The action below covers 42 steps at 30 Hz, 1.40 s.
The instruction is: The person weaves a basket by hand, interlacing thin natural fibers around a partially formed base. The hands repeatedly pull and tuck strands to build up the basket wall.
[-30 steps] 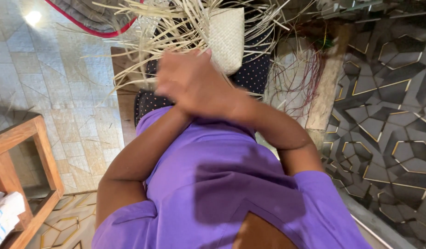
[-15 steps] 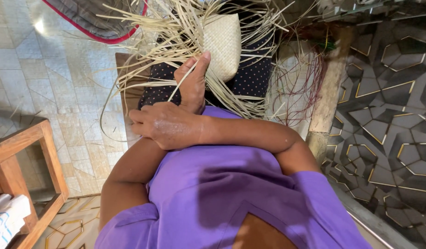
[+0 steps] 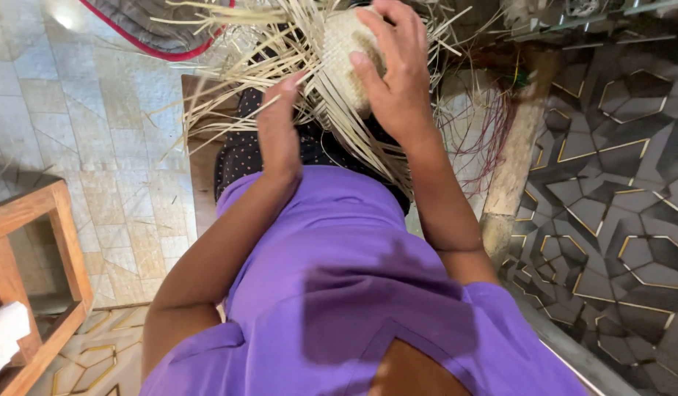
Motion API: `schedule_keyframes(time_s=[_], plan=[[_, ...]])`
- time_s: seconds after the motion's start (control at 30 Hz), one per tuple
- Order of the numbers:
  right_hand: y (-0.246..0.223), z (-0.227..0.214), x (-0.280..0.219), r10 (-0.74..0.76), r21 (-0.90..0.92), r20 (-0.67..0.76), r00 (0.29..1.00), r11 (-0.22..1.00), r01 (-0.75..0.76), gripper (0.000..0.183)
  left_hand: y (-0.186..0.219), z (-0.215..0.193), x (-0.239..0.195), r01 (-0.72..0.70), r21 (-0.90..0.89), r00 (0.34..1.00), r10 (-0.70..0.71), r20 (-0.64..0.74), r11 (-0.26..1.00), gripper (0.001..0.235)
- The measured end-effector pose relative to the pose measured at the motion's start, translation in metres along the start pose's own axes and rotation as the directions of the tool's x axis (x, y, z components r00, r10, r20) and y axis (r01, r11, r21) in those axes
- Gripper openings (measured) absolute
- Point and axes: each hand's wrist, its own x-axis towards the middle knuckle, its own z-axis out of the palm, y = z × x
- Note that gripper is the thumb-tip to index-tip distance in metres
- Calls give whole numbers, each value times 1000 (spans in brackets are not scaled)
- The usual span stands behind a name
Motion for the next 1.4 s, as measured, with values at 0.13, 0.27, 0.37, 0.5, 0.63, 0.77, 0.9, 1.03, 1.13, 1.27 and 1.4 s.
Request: schedule_keyframes(time_s=[0.13, 0.27, 0.37, 0.5, 0.63, 0.77, 0.9, 1.03, 1.13, 1.27, 1.4], plan=[[26, 22, -26, 46, 126, 6, 999, 991, -47, 38, 16, -33, -19, 6, 64, 1000, -5, -7, 998, 37], [22, 33, -40, 155, 325, -70, 985, 938, -124, 38, 33, -39, -21, -573, 448, 819, 503, 277, 687, 16], [16, 40, -45, 223, 387, -125, 967, 908, -160, 40, 28, -33, 5, -681, 501, 729, 564, 389, 534, 8], [19, 53, -59, 254, 446, -180, 950, 882, -151, 42, 13, -17, 26, -435, 391, 869, 265, 419, 811, 12], [26, 59, -72, 304, 495, -201, 931, 852, -171, 43, -2, -5, 26, -310, 301, 882, 155, 445, 902, 10], [35, 65, -83, 400, 656, -178, 899, 729, -195, 48, 1, 0, 15, -416, 307, 864, 267, 426, 856, 9], [38, 66, -85, 460, 852, -86, 884, 493, -174, 56, 9, 0, 11, -520, 316, 818, 354, 454, 794, 10], [43, 67, -86, 485, 869, -59, 873, 456, -194, 58, 2, -3, 10, -484, 289, 826, 322, 463, 826, 15], [47, 69, -88, 502, 842, -68, 862, 492, -220, 56, -13, -5, 13, -415, 355, 849, 216, 483, 838, 10], [50, 68, -89, 479, 826, -75, 875, 522, -215, 57, -16, -8, 13, -449, 369, 826, 220, 520, 814, 20], [30, 42, -72, 236, 339, -269, 934, 931, -138, 41, -7, -12, 8, -514, 274, 788, 321, 526, 813, 13]])
